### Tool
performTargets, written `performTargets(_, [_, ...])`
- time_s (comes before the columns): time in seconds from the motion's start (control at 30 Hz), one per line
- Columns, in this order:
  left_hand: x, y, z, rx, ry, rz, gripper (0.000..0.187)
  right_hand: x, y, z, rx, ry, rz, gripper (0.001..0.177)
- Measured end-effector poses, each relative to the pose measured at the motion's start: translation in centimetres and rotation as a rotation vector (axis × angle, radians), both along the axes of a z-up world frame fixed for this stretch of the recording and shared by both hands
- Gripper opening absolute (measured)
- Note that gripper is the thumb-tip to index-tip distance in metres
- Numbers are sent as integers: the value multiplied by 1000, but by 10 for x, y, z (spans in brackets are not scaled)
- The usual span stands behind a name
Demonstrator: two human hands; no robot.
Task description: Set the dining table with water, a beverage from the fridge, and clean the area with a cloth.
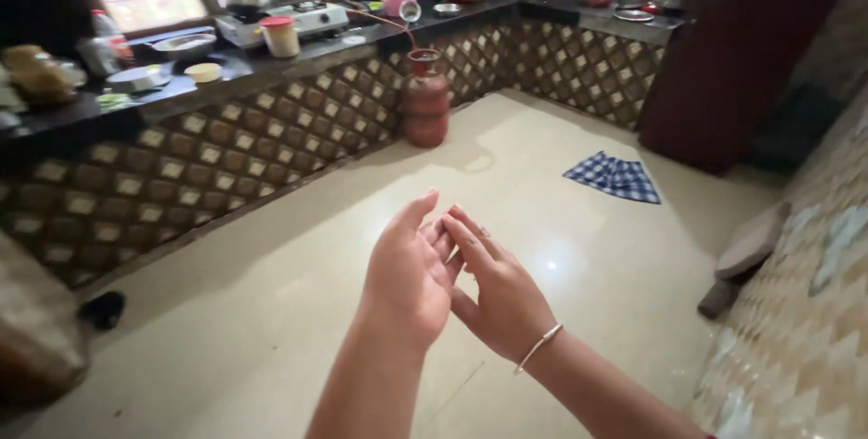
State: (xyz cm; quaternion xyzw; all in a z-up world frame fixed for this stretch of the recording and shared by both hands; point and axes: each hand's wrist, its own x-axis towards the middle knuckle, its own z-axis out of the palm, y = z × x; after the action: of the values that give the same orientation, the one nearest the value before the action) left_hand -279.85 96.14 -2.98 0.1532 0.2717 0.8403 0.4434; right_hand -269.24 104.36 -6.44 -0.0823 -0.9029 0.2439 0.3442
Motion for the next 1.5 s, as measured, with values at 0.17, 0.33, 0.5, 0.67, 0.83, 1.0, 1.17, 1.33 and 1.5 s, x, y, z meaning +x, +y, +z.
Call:
performTargets(0.17, [-73,118,-12,-62,52,-115,87,-66,108,-27,75,79,-167,73])
performTargets(0.33, [-152,243,-5,-123,131,-370,97,-145,213,-46,-117,116,-337,51])
performTargets(0.5, [-205,352,23,-168,33,-704,96,-194,326,-54,-256,215,-647,22])
performTargets(0.67, [-244,480,3,1,-59,-903,75,-207,444,-46,-146,294,-751,12])
performTargets(0.83, [-271,610,-12,249,-319,-975,54,-234,575,-17,-75,319,-805,10])
performTargets(1.0, [-306,750,6,281,-348,-948,63,-276,730,-27,-403,394,-630,14])
performTargets(1.17, [-338,860,21,285,-353,-857,70,-309,850,-14,-645,384,-454,21])
performTargets(1.33, [-380,981,18,299,-323,-812,71,-353,964,1,-771,403,-372,20])
performTargets(1.5, [-430,1107,9,133,-274,-741,72,-394,1079,14,-864,-122,-579,8])
